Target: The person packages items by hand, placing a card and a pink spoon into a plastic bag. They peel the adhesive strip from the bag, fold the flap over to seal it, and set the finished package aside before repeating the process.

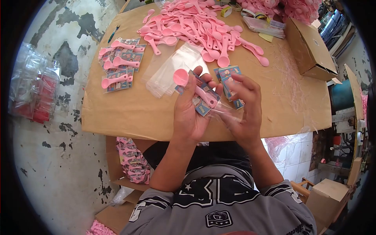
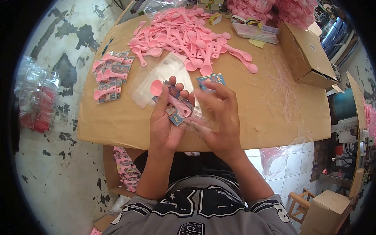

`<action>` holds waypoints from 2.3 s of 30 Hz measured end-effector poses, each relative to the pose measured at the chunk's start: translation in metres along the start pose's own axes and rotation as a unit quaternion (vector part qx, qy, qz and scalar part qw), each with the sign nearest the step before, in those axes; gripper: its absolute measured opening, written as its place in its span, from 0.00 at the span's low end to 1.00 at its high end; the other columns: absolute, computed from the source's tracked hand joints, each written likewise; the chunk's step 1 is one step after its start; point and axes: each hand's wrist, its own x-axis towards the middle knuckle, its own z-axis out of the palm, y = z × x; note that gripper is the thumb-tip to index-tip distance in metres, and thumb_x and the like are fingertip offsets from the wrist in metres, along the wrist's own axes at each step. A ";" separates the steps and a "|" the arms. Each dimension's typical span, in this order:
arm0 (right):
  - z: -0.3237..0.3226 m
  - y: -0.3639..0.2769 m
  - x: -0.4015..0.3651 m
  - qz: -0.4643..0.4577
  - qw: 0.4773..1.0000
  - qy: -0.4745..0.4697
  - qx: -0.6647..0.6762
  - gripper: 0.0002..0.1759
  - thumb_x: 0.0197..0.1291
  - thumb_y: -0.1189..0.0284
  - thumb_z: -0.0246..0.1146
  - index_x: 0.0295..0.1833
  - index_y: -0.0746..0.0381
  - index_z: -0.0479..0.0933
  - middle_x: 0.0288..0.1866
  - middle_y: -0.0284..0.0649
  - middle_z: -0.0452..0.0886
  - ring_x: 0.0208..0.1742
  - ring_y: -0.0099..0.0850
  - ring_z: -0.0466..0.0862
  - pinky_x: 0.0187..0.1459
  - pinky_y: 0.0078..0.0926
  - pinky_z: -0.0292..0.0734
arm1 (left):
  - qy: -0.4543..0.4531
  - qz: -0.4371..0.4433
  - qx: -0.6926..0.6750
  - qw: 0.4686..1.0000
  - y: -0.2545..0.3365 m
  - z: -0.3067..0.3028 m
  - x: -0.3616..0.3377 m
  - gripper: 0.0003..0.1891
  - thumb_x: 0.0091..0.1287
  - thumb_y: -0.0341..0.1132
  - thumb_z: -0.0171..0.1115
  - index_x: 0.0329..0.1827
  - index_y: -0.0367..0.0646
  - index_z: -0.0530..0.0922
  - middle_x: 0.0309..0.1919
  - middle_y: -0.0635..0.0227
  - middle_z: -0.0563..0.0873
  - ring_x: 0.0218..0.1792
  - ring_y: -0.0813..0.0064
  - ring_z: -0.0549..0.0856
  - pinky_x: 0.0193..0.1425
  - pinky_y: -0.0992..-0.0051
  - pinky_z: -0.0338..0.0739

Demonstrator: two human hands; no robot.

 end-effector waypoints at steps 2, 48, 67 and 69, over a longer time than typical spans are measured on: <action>-0.013 0.001 0.003 -0.077 0.996 -0.039 0.023 0.23 0.56 0.69 0.80 0.58 0.58 0.86 0.70 0.49 0.75 0.65 0.38 0.78 0.55 0.33 0.76 | 0.021 -0.001 0.017 1.000 0.005 -0.005 0.002 0.18 0.84 0.42 0.57 0.69 0.42 0.72 0.50 0.64 0.84 0.53 0.71 0.86 0.68 0.59 0.84; -0.017 -0.006 0.037 -0.094 0.969 0.058 -0.222 0.15 0.55 0.79 0.74 0.50 0.61 0.87 0.60 0.40 0.85 0.56 0.43 0.80 0.56 0.39 0.78 | -0.093 0.049 0.631 0.769 -0.002 0.026 -0.033 0.33 0.79 0.26 0.62 0.85 0.40 0.62 0.42 0.61 0.93 0.38 0.88 0.86 0.38 0.85 0.76; -0.060 0.023 0.045 0.081 0.919 0.282 0.263 0.07 0.66 0.85 0.62 0.46 0.64 0.77 0.46 0.44 0.86 0.44 0.28 0.85 0.50 0.30 0.83 | -0.053 -0.042 0.478 0.876 -0.006 0.025 -0.035 0.24 0.80 0.33 0.62 0.74 0.34 0.69 0.58 0.48 0.90 0.46 0.76 0.92 0.40 0.76 0.90; -0.064 0.022 0.036 0.082 0.917 0.258 0.292 0.06 0.69 0.85 0.58 0.45 0.64 0.76 0.41 0.41 0.85 0.39 0.26 0.84 0.47 0.25 0.82 | -0.023 -0.029 0.442 0.896 -0.006 0.025 -0.033 0.19 0.80 0.33 0.62 0.68 0.33 0.73 0.58 0.49 0.89 0.46 0.74 0.92 0.40 0.72 0.93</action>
